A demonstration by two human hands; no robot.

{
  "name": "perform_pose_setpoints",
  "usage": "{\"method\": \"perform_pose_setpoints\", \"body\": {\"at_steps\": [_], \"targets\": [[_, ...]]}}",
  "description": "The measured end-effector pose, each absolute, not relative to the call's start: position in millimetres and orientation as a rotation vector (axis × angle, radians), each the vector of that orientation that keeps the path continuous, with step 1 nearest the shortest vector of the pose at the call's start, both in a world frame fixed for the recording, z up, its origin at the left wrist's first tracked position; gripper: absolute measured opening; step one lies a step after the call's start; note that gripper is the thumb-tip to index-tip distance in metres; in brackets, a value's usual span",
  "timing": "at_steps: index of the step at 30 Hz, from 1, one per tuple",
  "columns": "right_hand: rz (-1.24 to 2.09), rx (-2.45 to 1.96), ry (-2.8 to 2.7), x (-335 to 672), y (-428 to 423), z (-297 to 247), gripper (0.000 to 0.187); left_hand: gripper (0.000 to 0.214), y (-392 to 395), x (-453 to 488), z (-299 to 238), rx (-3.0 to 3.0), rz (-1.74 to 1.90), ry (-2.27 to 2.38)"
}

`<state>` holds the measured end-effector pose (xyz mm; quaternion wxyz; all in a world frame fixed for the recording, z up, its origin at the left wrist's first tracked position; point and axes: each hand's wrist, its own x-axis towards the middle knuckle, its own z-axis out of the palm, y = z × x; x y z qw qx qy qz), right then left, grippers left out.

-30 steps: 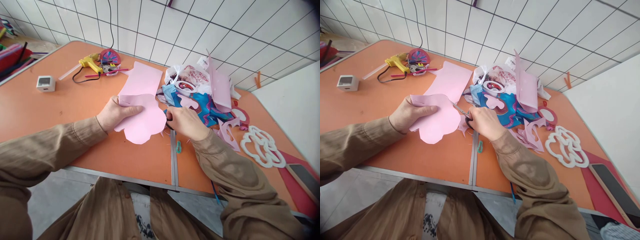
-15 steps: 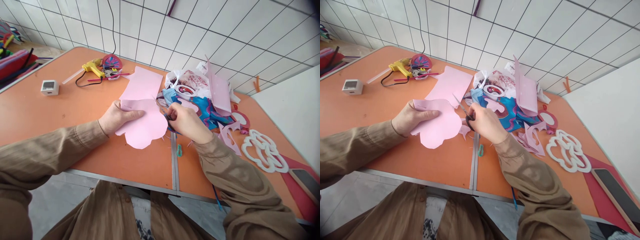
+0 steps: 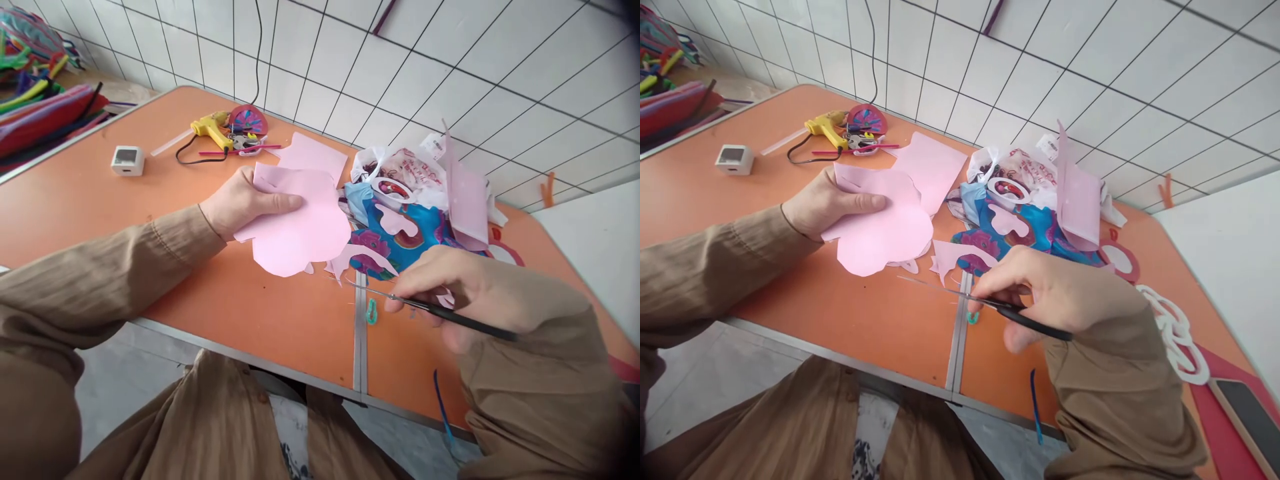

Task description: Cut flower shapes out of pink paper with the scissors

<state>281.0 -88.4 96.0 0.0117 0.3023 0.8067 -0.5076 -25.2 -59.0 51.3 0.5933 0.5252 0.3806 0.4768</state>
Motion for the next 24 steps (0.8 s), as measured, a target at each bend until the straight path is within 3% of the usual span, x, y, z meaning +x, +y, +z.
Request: {"method": "perform_pose_setpoints", "body": {"at_steps": [12,18,24], "targets": [[-1.691,1.006,2.260,260.3,-83.7,84.2,0.038,0.030,-63.8,-20.3,58.4,1.224,0.996,1.016],[-1.136,1.256,2.410,245.0,-85.0,79.9,0.036,0.033,-60.7,-23.5,53.6,1.209,1.018,0.973],[-0.762,1.309,2.524,224.6,-94.2,70.0,0.019,0.029,-62.2,-24.4,49.5,1.146,0.971,0.883]]}}
